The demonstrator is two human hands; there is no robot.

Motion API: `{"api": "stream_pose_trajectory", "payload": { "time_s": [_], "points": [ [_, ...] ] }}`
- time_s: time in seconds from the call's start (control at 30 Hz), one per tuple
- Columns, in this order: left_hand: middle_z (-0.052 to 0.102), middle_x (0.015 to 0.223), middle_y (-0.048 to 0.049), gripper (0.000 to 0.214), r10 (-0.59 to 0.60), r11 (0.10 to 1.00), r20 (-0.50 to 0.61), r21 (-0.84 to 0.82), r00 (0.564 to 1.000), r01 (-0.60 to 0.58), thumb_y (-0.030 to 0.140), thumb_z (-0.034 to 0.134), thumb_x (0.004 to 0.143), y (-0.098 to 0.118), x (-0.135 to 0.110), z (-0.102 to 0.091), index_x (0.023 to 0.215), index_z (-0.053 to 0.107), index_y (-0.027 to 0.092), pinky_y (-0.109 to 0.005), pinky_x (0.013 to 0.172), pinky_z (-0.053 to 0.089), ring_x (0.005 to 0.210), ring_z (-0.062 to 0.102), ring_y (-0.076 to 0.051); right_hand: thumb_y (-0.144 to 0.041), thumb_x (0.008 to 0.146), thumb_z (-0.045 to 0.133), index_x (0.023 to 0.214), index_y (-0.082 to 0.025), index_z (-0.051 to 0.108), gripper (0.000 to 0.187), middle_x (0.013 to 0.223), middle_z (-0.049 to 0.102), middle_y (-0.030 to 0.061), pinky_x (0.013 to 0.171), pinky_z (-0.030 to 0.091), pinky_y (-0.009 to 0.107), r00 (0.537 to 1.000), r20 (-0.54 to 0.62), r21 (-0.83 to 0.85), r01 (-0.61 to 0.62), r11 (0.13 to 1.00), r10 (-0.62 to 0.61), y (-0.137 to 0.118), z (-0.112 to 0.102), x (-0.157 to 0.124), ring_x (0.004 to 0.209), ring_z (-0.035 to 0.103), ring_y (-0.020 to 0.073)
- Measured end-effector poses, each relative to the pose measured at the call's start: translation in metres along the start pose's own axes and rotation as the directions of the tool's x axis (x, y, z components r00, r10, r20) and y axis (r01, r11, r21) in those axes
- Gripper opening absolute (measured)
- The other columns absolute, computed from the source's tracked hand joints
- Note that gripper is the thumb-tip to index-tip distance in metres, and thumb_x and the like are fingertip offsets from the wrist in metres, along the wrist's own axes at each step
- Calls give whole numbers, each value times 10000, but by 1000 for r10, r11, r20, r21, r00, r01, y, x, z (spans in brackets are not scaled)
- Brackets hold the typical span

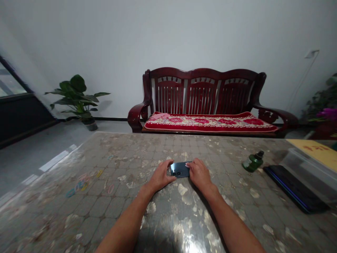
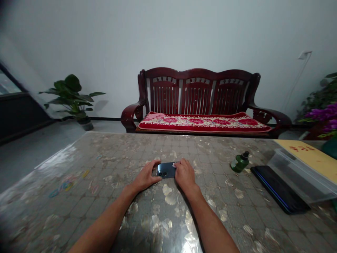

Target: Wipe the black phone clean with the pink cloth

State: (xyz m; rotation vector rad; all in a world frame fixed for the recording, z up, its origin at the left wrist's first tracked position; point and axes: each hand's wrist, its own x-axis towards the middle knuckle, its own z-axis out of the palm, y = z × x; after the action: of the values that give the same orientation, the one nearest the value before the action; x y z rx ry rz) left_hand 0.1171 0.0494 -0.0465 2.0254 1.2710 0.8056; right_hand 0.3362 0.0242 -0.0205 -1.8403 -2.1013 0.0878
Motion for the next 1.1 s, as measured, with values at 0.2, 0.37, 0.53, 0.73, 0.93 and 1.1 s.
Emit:
{"api": "stream_pose_trajectory", "payload": {
  "time_s": [0.2, 0.37, 0.53, 0.73, 0.93, 1.1],
  "points": [
    [635, 1228, -84, 640, -3, 1000, 3, 23, 1000, 3, 148, 786, 639, 4, 0, -2, 1237, 568, 211, -439, 1037, 476, 1180, 582, -287, -157, 950, 490, 1078, -214, 755, 299, 1006, 657, 84, 843, 424, 257, 996, 25, -41, -85, 996, 86, 9, -6, -2, 973, 602, 195],
    [629, 1241, -89, 655, 14, 1000, -6, 27, 1000, -14, 161, 793, 638, -1, 0, 0, 1246, 557, 211, -447, 1026, 476, 1175, 576, -292, -146, 940, 487, 1112, -234, 733, 313, 1018, 658, 67, 827, 425, 234, 991, 105, 40, 79, 996, -82, -15, -3, -12, 964, 613, 169],
    [630, 1234, -87, 649, 37, 999, -17, 14, 999, -37, 161, 792, 639, -5, 1, 2, 1242, 557, 215, -446, 1014, 481, 1157, 584, -289, -131, 908, 509, 1085, -243, 744, 315, 1039, 669, 64, 801, 436, 239, 994, 111, 45, 8, 999, -13, -11, -8, -11, 964, 632, 176],
    [630, 1226, -79, 659, 27, 1000, -13, 5, 1000, -27, 151, 797, 632, -6, 1, 2, 1242, 559, 222, -446, 1020, 482, 1155, 587, -285, -118, 878, 514, 1040, -216, 742, 296, 1033, 668, 76, 791, 434, 250, 996, 88, -5, 5, 1000, -4, -7, -10, -11, 973, 630, 191],
    [623, 1238, -84, 666, 20, 1000, -12, -15, 1000, -20, 140, 802, 628, -5, 0, 1, 1243, 556, 216, -449, 1042, 469, 1170, 582, -286, -129, 872, 511, 975, -222, 751, 277, 982, 668, 67, 744, 416, 252, 978, 156, 26, 133, 991, -136, -22, -14, -15, 889, 628, 177],
    [632, 1219, -81, 652, 33, 999, -17, -5, 999, -33, 135, 796, 629, -9, 1, 3, 1234, 564, 216, -443, 1023, 481, 1160, 585, -284, -127, 874, 517, 973, -218, 765, 281, 998, 668, 79, 754, 414, 263, 986, 147, 1, 83, 997, -82, -14, -18, -12, 912, 617, 191]
  ]
}}
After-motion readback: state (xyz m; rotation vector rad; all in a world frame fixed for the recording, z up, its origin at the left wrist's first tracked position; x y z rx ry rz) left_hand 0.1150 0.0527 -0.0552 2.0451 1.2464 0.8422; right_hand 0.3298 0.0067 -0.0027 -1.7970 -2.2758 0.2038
